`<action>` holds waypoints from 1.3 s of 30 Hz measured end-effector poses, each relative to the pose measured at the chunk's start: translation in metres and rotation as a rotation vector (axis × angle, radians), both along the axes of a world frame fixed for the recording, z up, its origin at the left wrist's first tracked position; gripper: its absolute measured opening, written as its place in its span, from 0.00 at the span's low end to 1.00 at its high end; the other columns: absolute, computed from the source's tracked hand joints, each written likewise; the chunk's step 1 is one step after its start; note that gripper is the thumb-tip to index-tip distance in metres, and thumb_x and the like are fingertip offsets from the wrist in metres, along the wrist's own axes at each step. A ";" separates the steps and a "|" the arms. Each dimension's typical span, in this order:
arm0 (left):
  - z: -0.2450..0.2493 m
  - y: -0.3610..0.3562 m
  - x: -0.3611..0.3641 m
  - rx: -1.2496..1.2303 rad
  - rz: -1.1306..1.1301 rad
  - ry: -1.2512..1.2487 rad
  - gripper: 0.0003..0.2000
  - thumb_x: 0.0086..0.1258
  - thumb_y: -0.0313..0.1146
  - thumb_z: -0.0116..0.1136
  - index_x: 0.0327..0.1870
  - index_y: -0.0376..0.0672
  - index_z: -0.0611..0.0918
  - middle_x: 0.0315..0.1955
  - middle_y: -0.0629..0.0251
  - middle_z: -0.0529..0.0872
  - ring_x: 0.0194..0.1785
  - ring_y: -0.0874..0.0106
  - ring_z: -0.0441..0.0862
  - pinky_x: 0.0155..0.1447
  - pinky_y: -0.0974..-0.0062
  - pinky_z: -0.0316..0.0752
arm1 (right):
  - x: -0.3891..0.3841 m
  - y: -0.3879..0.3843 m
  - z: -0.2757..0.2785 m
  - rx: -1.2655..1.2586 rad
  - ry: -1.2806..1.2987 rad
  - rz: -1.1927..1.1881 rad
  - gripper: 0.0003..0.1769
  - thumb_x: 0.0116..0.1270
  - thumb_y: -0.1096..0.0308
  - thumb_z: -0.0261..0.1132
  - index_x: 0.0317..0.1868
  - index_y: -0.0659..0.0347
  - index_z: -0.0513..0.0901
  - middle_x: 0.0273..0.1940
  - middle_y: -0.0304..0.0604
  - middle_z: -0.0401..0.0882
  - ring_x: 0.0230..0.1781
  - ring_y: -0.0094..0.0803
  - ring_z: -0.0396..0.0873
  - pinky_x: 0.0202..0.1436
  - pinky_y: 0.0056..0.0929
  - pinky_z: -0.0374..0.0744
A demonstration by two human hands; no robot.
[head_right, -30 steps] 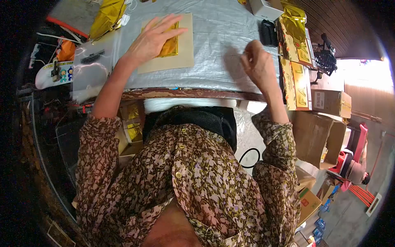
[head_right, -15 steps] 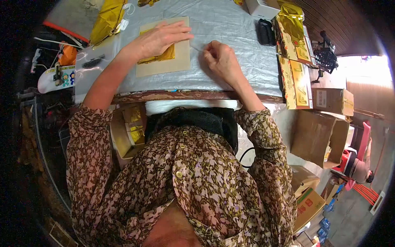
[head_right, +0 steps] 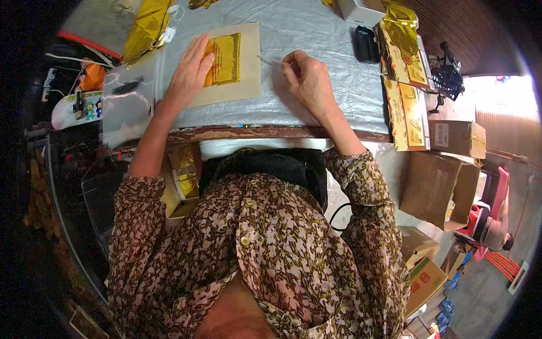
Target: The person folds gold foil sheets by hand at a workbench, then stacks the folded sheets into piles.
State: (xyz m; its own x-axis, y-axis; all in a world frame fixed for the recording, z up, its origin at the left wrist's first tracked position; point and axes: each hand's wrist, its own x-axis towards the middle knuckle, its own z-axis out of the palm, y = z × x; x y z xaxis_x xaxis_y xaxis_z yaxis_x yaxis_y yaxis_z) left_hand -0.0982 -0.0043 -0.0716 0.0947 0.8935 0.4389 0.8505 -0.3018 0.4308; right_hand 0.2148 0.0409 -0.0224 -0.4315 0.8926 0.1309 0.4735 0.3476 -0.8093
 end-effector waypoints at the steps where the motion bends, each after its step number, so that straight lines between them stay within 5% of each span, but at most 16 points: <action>1: -0.003 0.000 -0.001 0.011 0.007 -0.011 0.29 0.87 0.45 0.47 0.78 0.33 0.66 0.77 0.43 0.69 0.81 0.45 0.62 0.83 0.51 0.58 | -0.002 0.001 -0.001 -0.018 -0.004 -0.003 0.07 0.78 0.71 0.65 0.48 0.69 0.84 0.28 0.36 0.81 0.30 0.20 0.76 0.36 0.25 0.77; 5: -0.006 0.000 -0.001 0.025 0.003 -0.044 0.30 0.87 0.45 0.48 0.78 0.30 0.65 0.77 0.41 0.68 0.81 0.43 0.62 0.84 0.54 0.58 | -0.005 0.001 -0.001 0.068 -0.049 0.026 0.07 0.78 0.71 0.65 0.47 0.69 0.84 0.28 0.34 0.80 0.29 0.19 0.74 0.35 0.24 0.76; 14: -0.011 0.000 -0.003 0.045 0.021 -0.027 0.29 0.86 0.45 0.50 0.77 0.31 0.67 0.76 0.44 0.69 0.80 0.44 0.65 0.82 0.54 0.61 | -0.009 -0.005 0.007 -0.240 0.087 0.154 0.07 0.80 0.71 0.64 0.45 0.67 0.85 0.31 0.32 0.83 0.32 0.18 0.77 0.38 0.22 0.77; 19: -0.005 -0.003 0.002 0.068 -0.001 0.056 0.25 0.86 0.46 0.50 0.77 0.44 0.72 0.78 0.52 0.70 0.81 0.48 0.64 0.82 0.52 0.61 | -0.010 -0.012 0.017 -0.542 0.057 0.310 0.07 0.81 0.72 0.65 0.44 0.66 0.85 0.33 0.33 0.83 0.34 0.16 0.77 0.42 0.20 0.78; 20: -0.003 -0.004 0.003 0.067 0.006 0.054 0.25 0.86 0.46 0.50 0.77 0.44 0.72 0.78 0.52 0.70 0.81 0.48 0.64 0.82 0.52 0.61 | -0.012 -0.013 0.018 -0.544 0.053 0.315 0.07 0.81 0.72 0.65 0.44 0.66 0.85 0.33 0.33 0.83 0.34 0.16 0.77 0.42 0.20 0.78; 22: 0.001 -0.008 0.007 0.009 0.067 0.260 0.25 0.87 0.49 0.46 0.81 0.61 0.70 0.84 0.64 0.62 0.85 0.52 0.56 0.85 0.44 0.50 | -0.015 -0.015 0.022 -0.527 -0.002 0.300 0.05 0.80 0.73 0.65 0.44 0.66 0.85 0.36 0.33 0.83 0.36 0.17 0.78 0.44 0.21 0.80; 25: 0.015 -0.004 0.006 0.069 -0.033 0.360 0.25 0.87 0.51 0.45 0.82 0.66 0.69 0.84 0.68 0.62 0.86 0.53 0.54 0.86 0.40 0.45 | -0.018 -0.016 0.024 -0.328 -0.081 0.289 0.05 0.78 0.72 0.68 0.44 0.66 0.86 0.37 0.33 0.84 0.38 0.20 0.80 0.46 0.24 0.81; 29: 0.009 0.010 0.007 0.043 -0.131 0.319 0.25 0.88 0.52 0.41 0.82 0.64 0.69 0.84 0.68 0.63 0.86 0.54 0.55 0.87 0.43 0.46 | -0.020 -0.012 0.009 -0.126 -0.036 0.257 0.06 0.75 0.71 0.71 0.44 0.66 0.87 0.37 0.35 0.86 0.40 0.22 0.82 0.47 0.26 0.82; 31: 0.000 0.013 0.008 0.061 -0.177 0.281 0.26 0.87 0.51 0.42 0.80 0.56 0.71 0.80 0.65 0.69 0.83 0.57 0.62 0.87 0.55 0.53 | -0.021 -0.013 0.009 -0.024 -0.051 0.247 0.07 0.73 0.70 0.74 0.42 0.66 0.88 0.38 0.37 0.87 0.41 0.23 0.83 0.48 0.26 0.82; 39: -0.009 0.014 0.008 -0.069 -0.155 0.286 0.26 0.89 0.52 0.36 0.83 0.60 0.66 0.83 0.69 0.64 0.85 0.57 0.57 0.88 0.53 0.50 | -0.031 -0.021 0.001 -0.212 0.002 0.223 0.06 0.74 0.71 0.73 0.42 0.67 0.88 0.39 0.37 0.86 0.40 0.22 0.82 0.48 0.25 0.81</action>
State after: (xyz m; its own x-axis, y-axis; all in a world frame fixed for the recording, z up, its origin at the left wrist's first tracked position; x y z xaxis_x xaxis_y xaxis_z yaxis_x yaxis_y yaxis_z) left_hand -0.0900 0.0097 -0.0804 0.3427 0.8855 0.3137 0.8862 -0.4155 0.2048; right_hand 0.1841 0.0199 -0.0219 -0.6197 0.7835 -0.0468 0.4029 0.2664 -0.8756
